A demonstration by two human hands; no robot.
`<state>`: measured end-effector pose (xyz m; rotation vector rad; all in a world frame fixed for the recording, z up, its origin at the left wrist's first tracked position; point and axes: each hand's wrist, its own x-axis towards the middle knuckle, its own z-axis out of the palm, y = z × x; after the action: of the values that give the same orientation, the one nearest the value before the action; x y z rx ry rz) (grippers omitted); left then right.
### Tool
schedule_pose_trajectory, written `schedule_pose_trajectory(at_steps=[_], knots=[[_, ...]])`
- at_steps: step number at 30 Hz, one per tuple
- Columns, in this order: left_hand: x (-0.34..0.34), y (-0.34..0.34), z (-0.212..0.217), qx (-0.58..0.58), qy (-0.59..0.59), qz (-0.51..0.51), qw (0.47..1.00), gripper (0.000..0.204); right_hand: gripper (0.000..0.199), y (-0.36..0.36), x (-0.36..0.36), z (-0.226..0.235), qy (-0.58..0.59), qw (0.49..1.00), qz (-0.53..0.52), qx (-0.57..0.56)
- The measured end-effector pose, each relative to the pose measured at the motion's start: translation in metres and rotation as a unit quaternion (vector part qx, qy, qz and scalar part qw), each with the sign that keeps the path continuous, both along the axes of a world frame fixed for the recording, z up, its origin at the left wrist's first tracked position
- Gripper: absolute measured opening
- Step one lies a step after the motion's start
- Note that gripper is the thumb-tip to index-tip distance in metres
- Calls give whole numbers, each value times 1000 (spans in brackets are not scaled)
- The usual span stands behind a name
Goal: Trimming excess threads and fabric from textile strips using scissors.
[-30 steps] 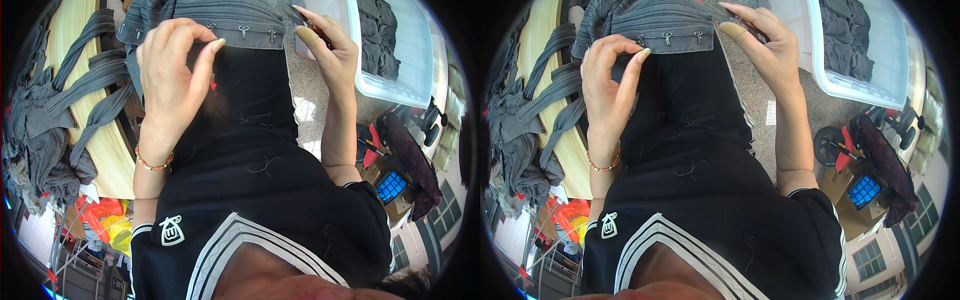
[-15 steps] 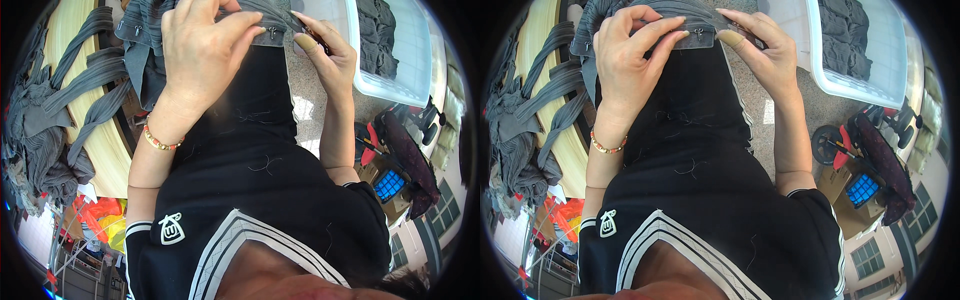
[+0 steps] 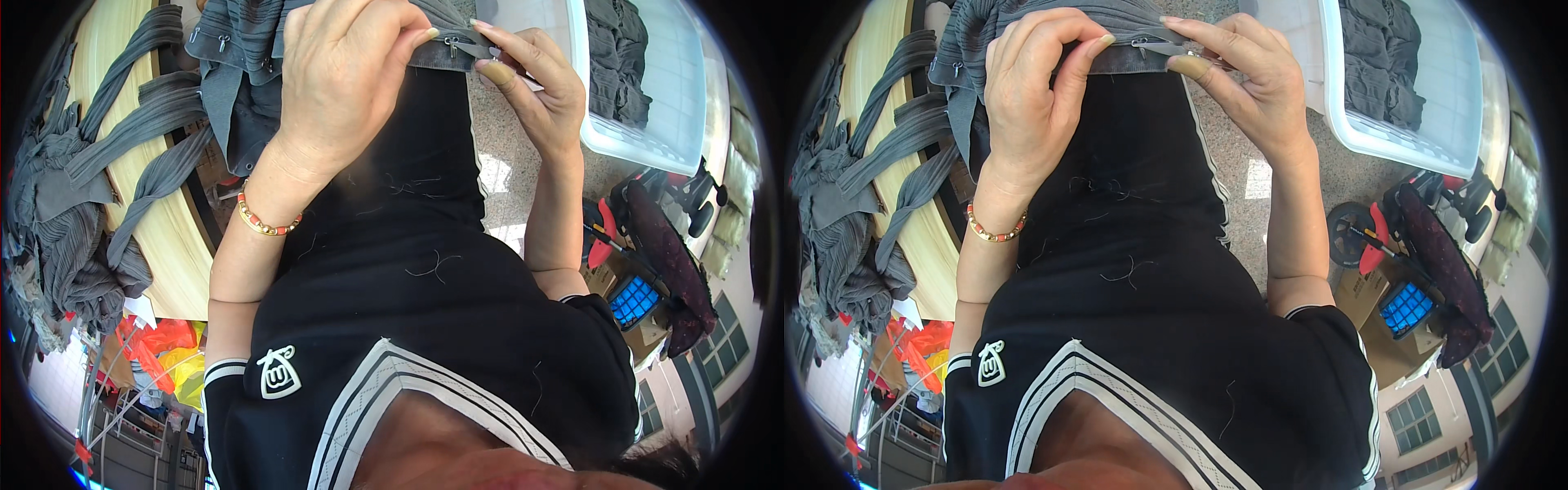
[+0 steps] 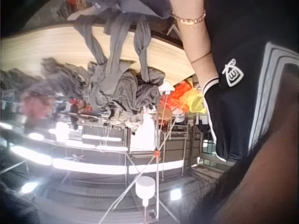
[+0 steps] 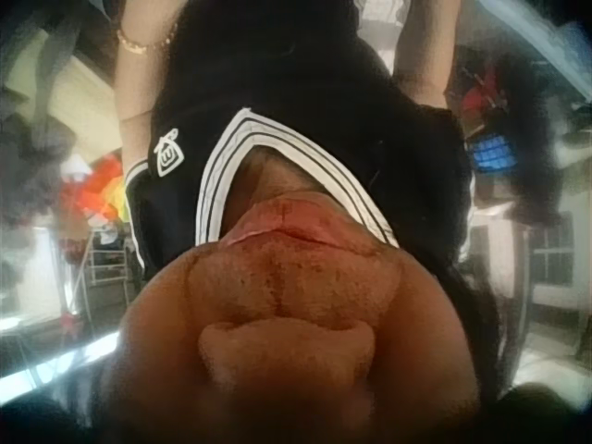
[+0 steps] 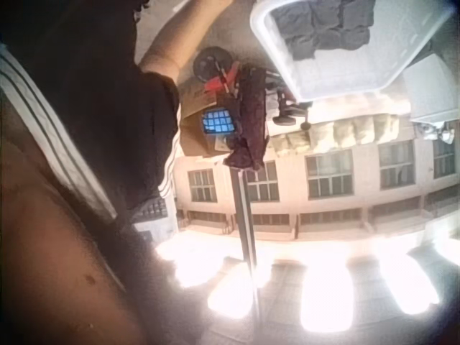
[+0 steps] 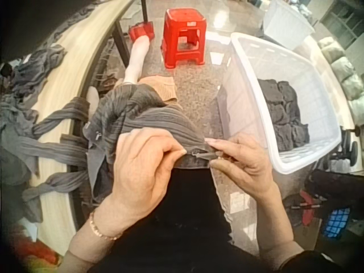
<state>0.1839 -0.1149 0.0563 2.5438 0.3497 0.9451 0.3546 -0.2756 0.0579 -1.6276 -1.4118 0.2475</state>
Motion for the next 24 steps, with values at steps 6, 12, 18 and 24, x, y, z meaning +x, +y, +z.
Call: schedule_pose_trajectory(at_steps=[6,12,18,24], knots=[[32,3,-30,-99,-400,-112,904,14,43,1,7,9,-106,993,20,-56],[30,3,-24,-120,-375,-114,912,11,43,7,6,17,-171,984,27,-45],[26,4,-20,-134,-357,-115,917,10,43,9,6,18,-163,984,30,-59],[25,4,-18,-154,-354,-128,913,9,42,12,7,17,-163,984,54,-45]])
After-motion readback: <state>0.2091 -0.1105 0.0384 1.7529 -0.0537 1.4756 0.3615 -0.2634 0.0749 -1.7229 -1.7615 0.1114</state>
